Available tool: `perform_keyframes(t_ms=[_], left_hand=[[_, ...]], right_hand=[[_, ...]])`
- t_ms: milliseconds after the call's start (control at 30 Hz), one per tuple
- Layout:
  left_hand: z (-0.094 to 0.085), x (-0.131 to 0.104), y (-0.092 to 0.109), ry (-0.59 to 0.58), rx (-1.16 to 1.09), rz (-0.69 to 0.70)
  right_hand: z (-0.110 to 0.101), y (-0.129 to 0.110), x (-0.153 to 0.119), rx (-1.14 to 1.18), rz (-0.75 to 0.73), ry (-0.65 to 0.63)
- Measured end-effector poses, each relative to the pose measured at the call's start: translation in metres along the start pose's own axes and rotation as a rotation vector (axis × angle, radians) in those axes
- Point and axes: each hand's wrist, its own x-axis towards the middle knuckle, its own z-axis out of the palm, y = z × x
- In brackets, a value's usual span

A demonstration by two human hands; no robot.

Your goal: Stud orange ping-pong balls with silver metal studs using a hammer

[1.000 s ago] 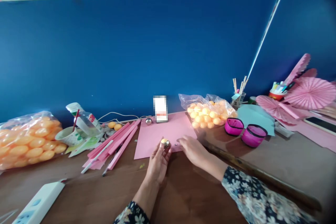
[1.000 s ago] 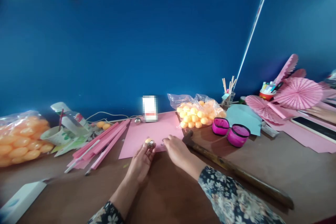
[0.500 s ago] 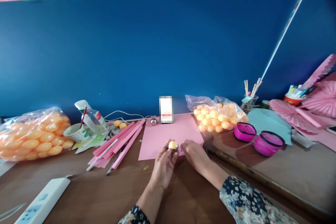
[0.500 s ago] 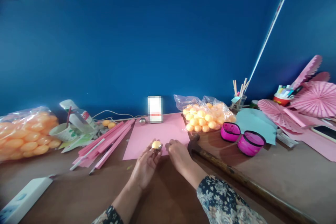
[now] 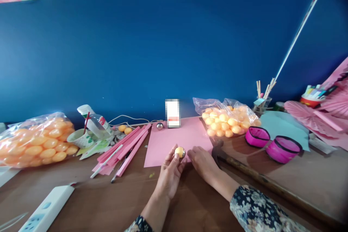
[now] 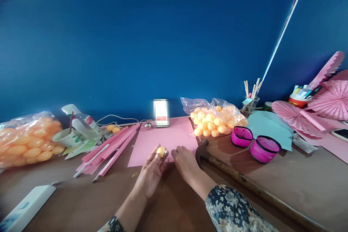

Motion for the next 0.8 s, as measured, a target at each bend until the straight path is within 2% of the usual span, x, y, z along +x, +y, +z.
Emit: perform_keyframes(t_ms=[300,467,600,800], left_hand=[[0.0018,0.0003,0.0008,-0.022,0.001,0.021],[0.0018,0.0006,0.0004,0.008,-0.004,0.043],[0.0014,0.0006,-0.0004,0.014,0.028,0.046],[0.0035,0.0003,-0.0015,0.040,0.126,0.057]], right_hand=[[0.0013,-0.0056,-0.0037,0.646,0.120,0.254],[-0.0019,-0.0066,-0.0033,0.946,0.200,0.287],[0.0016,-0.0046,-0.0025,1.047,0.257,0.303],[-0.0006,-0.0054,-0.0038,1.057,0.249,0.327]])
